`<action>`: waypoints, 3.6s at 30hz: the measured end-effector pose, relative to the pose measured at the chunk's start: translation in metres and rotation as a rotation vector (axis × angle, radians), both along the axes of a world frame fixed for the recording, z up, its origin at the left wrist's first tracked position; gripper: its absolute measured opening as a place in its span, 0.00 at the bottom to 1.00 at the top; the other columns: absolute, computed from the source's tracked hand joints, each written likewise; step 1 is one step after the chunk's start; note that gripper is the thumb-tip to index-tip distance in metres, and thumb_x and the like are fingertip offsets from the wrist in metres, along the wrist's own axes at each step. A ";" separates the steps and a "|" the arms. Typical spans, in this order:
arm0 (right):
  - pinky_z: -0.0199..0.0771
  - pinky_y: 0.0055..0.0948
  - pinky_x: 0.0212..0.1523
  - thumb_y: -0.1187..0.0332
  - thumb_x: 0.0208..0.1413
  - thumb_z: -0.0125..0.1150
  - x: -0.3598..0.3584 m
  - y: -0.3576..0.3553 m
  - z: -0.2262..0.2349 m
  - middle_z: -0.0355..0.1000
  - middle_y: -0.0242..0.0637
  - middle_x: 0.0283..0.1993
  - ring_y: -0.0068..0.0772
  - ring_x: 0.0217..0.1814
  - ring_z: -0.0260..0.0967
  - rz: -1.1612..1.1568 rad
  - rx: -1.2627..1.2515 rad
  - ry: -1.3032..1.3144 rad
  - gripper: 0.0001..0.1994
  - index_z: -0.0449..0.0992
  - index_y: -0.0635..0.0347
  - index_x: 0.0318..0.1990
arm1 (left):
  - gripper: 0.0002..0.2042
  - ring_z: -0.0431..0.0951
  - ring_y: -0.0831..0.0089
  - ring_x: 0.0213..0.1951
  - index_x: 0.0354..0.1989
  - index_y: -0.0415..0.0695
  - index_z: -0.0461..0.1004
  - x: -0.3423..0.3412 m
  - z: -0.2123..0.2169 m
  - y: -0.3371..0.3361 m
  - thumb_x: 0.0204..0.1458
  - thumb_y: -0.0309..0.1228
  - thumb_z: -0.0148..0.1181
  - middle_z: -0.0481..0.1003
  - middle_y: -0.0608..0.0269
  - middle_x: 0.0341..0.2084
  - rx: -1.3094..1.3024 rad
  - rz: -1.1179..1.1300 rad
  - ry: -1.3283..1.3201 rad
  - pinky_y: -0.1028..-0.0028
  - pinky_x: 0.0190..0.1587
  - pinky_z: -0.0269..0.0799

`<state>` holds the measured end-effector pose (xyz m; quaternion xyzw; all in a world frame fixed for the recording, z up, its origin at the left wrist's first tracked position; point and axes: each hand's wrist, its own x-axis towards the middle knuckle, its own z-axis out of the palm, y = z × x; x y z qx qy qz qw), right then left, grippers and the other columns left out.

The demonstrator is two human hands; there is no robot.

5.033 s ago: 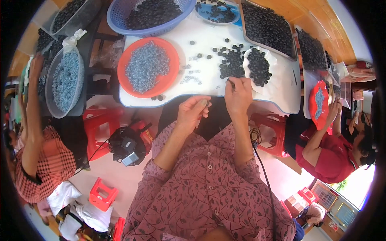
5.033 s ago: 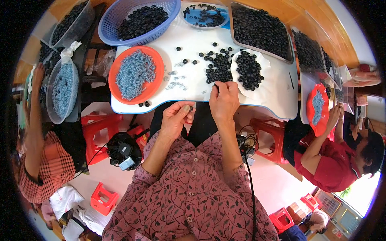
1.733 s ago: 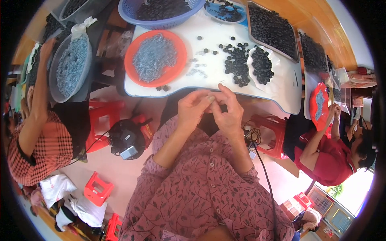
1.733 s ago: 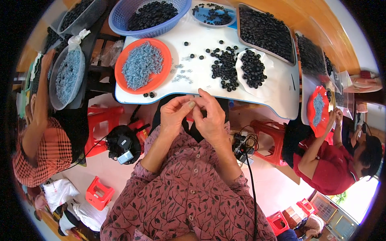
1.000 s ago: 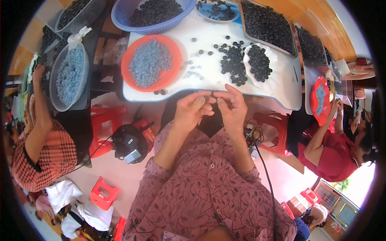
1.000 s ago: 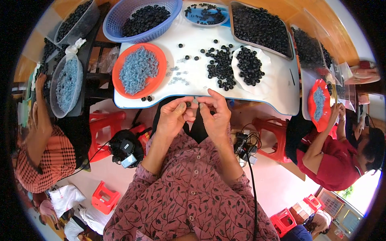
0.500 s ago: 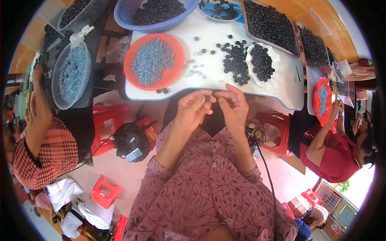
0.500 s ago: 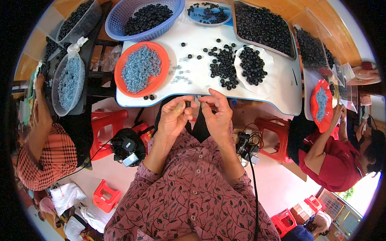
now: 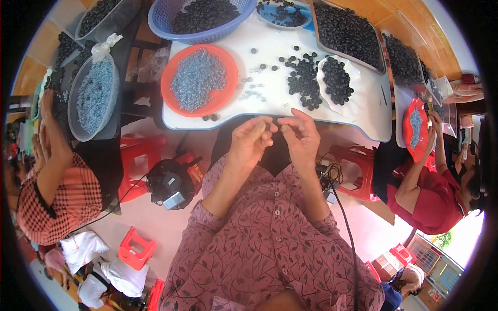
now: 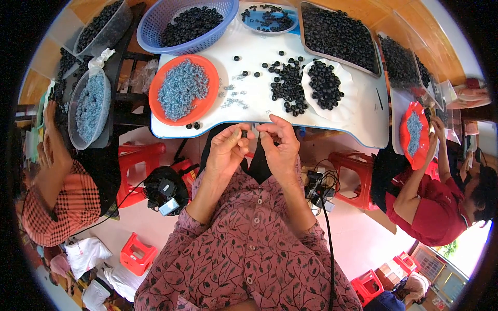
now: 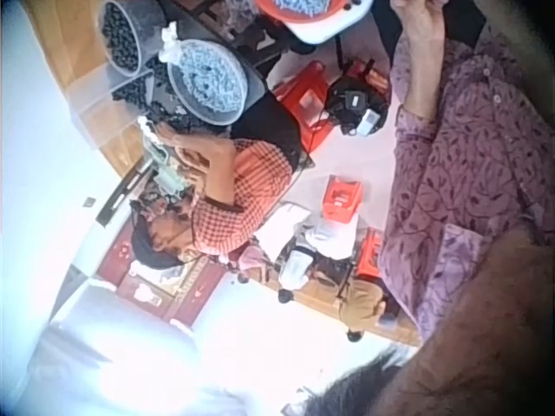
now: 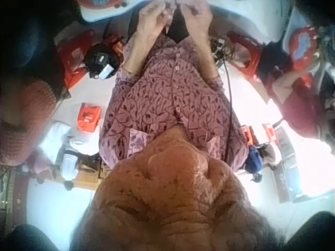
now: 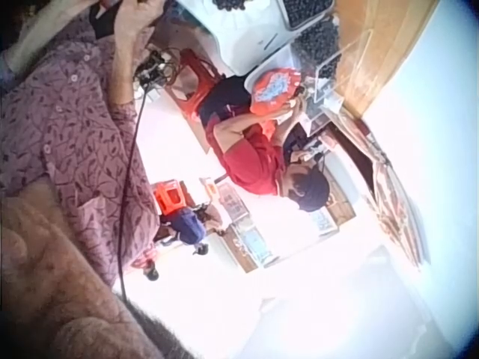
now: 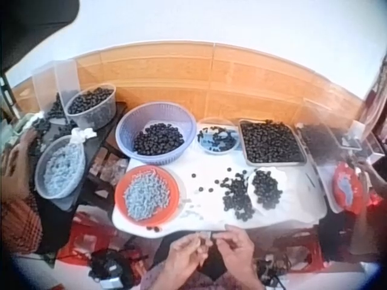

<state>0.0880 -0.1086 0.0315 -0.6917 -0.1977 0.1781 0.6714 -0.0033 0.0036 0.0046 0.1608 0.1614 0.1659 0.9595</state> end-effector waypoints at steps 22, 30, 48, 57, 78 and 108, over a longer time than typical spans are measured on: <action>0.69 0.18 0.38 0.82 0.54 0.61 -0.001 -0.003 0.025 0.68 0.31 0.41 0.20 0.39 0.68 0.183 0.155 -0.174 0.09 0.78 0.63 0.42 | 0.08 0.77 0.76 0.27 0.41 0.34 0.77 0.004 0.026 -0.006 0.52 0.20 0.63 0.78 0.55 0.34 0.222 0.029 0.048 0.76 0.30 0.79; 0.68 0.17 0.41 0.80 0.56 0.59 0.003 -0.010 0.035 0.68 0.31 0.42 0.18 0.40 0.67 0.191 0.189 -0.089 0.06 0.76 0.65 0.41 | 0.12 0.78 0.75 0.32 0.48 0.33 0.75 0.000 0.045 -0.015 0.54 0.19 0.60 0.78 0.57 0.34 0.417 0.066 0.065 0.74 0.36 0.81; 0.68 0.19 0.42 0.80 0.56 0.59 -0.003 -0.017 0.038 0.68 0.33 0.42 0.20 0.41 0.67 0.175 0.212 -0.142 0.05 0.75 0.66 0.40 | 0.12 0.78 0.75 0.32 0.47 0.33 0.76 -0.004 0.047 -0.020 0.54 0.18 0.58 0.78 0.58 0.34 0.527 0.066 0.019 0.75 0.37 0.80; 0.69 0.19 0.42 0.80 0.56 0.58 -0.003 -0.023 0.039 0.68 0.33 0.42 0.20 0.42 0.67 0.175 0.203 -0.123 0.05 0.75 0.65 0.40 | 0.10 0.77 0.75 0.31 0.46 0.34 0.76 -0.006 0.054 -0.021 0.57 0.20 0.56 0.77 0.59 0.32 0.390 0.033 0.028 0.73 0.36 0.82; 0.70 0.19 0.41 0.79 0.59 0.55 -0.003 -0.021 0.035 0.68 0.31 0.43 0.18 0.38 0.69 0.160 0.187 0.026 0.05 0.75 0.66 0.41 | 0.09 0.75 0.78 0.31 0.46 0.34 0.75 0.002 0.050 -0.025 0.60 0.23 0.54 0.77 0.61 0.33 0.573 0.089 0.065 0.77 0.34 0.78; 0.67 0.17 0.33 0.78 0.58 0.57 0.008 -0.002 0.016 0.71 0.29 0.38 0.16 0.33 0.66 0.054 0.105 0.069 0.07 0.78 0.64 0.43 | 0.10 0.77 0.76 0.31 0.46 0.33 0.75 0.007 0.021 0.003 0.58 0.25 0.57 0.78 0.54 0.33 0.209 -0.029 0.050 0.74 0.32 0.79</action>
